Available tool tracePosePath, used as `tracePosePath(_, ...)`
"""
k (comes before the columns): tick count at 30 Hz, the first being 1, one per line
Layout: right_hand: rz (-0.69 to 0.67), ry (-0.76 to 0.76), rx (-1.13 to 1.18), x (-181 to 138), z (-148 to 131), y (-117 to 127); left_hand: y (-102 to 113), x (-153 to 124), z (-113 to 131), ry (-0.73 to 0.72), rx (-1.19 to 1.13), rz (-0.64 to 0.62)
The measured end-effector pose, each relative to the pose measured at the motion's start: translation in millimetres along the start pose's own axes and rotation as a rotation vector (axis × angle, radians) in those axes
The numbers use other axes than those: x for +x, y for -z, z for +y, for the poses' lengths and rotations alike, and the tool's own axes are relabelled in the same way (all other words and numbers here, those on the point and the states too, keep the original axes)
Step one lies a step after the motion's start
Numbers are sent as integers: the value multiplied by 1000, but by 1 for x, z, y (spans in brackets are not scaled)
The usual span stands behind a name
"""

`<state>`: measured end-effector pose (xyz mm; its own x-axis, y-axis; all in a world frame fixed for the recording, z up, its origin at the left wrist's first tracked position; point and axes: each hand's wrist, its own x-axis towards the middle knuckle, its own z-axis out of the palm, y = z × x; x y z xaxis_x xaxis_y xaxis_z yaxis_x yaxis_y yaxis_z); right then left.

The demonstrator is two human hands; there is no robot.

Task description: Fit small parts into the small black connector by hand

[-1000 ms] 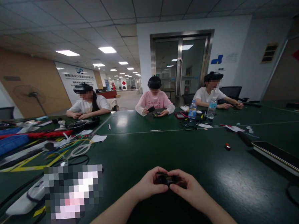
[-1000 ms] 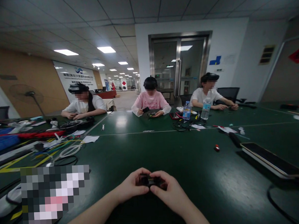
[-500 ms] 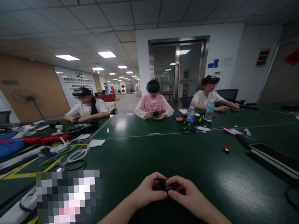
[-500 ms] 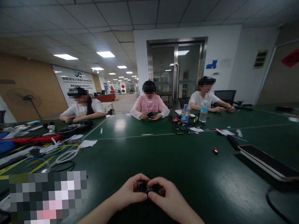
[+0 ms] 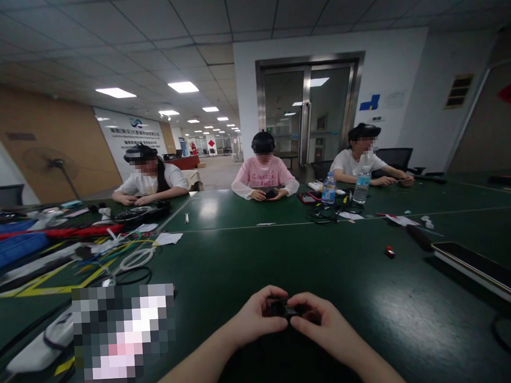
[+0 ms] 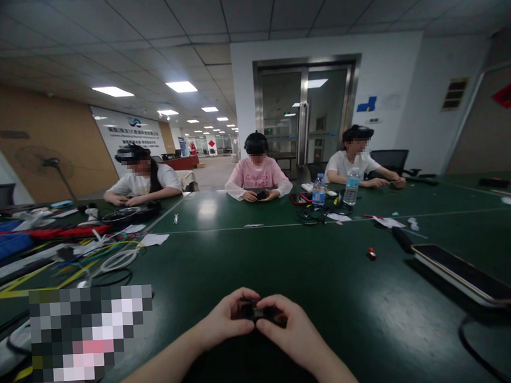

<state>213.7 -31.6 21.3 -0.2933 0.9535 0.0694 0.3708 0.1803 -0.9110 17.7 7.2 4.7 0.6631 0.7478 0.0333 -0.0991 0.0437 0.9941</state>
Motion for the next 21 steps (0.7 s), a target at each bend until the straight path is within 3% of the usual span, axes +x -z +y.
tracePosePath(21, -11, 36, 39, 0, -5, -3, 1, 0, -3, 12, 49, 30)
